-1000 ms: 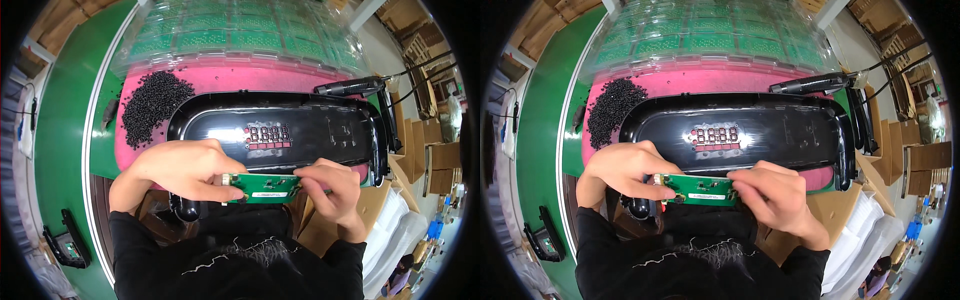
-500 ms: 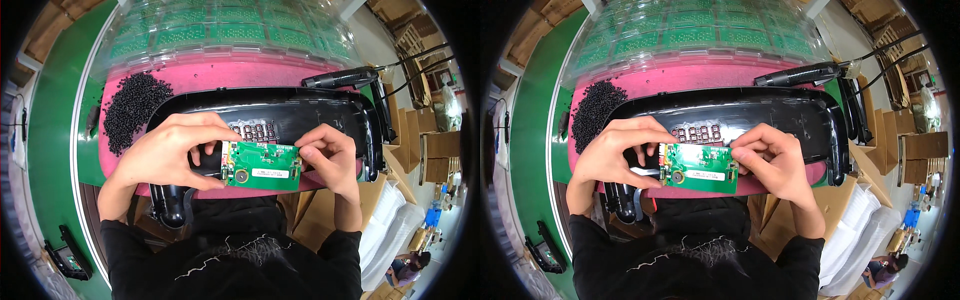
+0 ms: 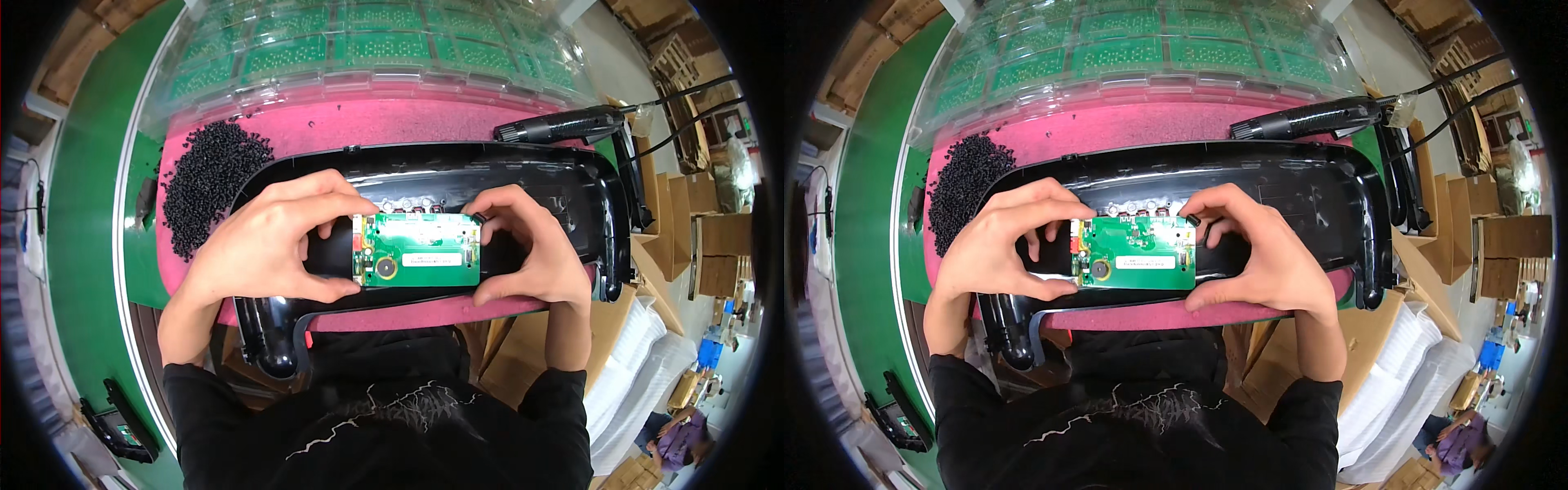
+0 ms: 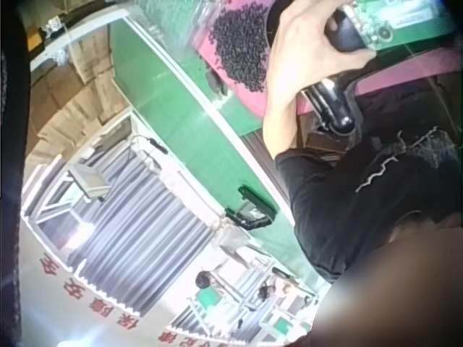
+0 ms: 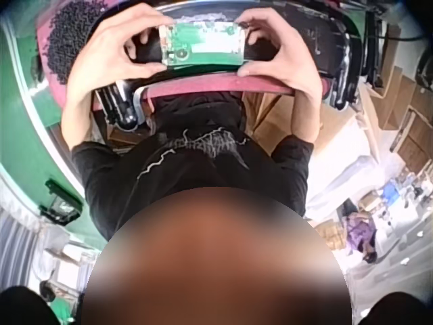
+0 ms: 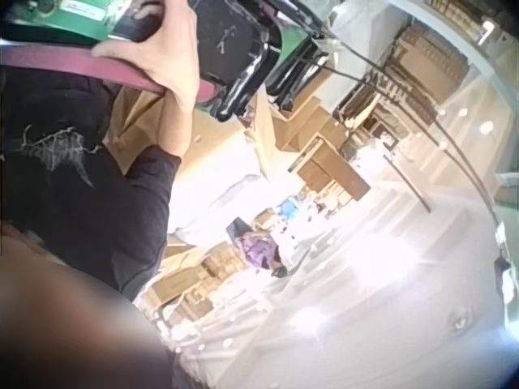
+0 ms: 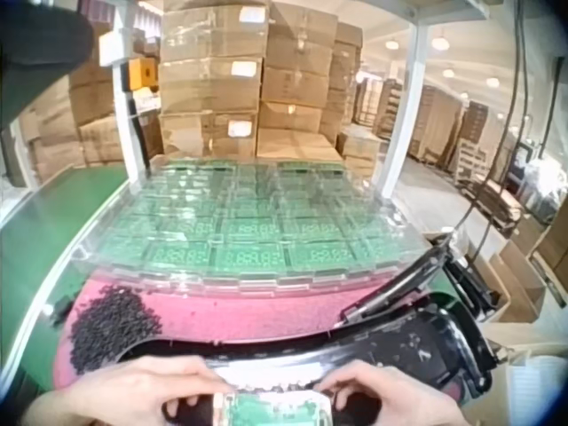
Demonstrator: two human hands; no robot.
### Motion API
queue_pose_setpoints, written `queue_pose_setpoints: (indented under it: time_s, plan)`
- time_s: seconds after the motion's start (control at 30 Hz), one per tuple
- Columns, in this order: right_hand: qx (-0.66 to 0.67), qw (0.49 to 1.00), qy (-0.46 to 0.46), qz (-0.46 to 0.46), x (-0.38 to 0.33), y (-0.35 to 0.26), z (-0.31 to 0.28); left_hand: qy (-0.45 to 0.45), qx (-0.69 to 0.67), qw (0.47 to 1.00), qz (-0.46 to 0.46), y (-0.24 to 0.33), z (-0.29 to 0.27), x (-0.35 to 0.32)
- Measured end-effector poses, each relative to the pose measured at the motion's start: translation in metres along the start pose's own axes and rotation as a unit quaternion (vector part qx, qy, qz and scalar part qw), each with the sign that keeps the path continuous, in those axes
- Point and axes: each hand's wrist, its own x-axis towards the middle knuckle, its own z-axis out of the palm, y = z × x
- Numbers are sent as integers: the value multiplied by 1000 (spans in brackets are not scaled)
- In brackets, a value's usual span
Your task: Installing circuit boards into plastic housings and securing them with screws using an electric screwdriver.
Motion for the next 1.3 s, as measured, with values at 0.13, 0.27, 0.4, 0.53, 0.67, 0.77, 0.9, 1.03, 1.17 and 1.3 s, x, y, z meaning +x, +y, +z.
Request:
queue_pose_setpoints:
  time_s: [0.13,0.27,0.4,0.53,0.67,0.77,0.9,1.03,1.17,1.3]
  plan:
    - [-237,963,50,-116,9,5,0,28,54,998,-8,-2,3,2]
    - [-282,954,71,-77,9,3,5,40,106,993,-35,-2,7,3]
    - [-296,950,69,-68,11,5,7,36,134,988,-66,1,8,2]
    - [-311,946,62,-62,10,5,9,23,140,987,-74,1,7,2]
    - [-320,944,57,-60,10,5,10,14,150,985,-82,2,7,2]
    - [-319,944,58,-56,10,5,11,11,151,985,-84,2,7,2]
    - [-324,943,60,-52,10,4,12,9,158,984,-80,2,6,3]
    - [-314,946,61,-46,15,3,15,13,162,983,-85,0,4,0]
    - [-326,943,63,-36,15,-4,16,23,161,985,-58,1,3,-3]
    - [-325,942,78,-9,10,-11,20,45,134,989,-35,-2,3,-7]
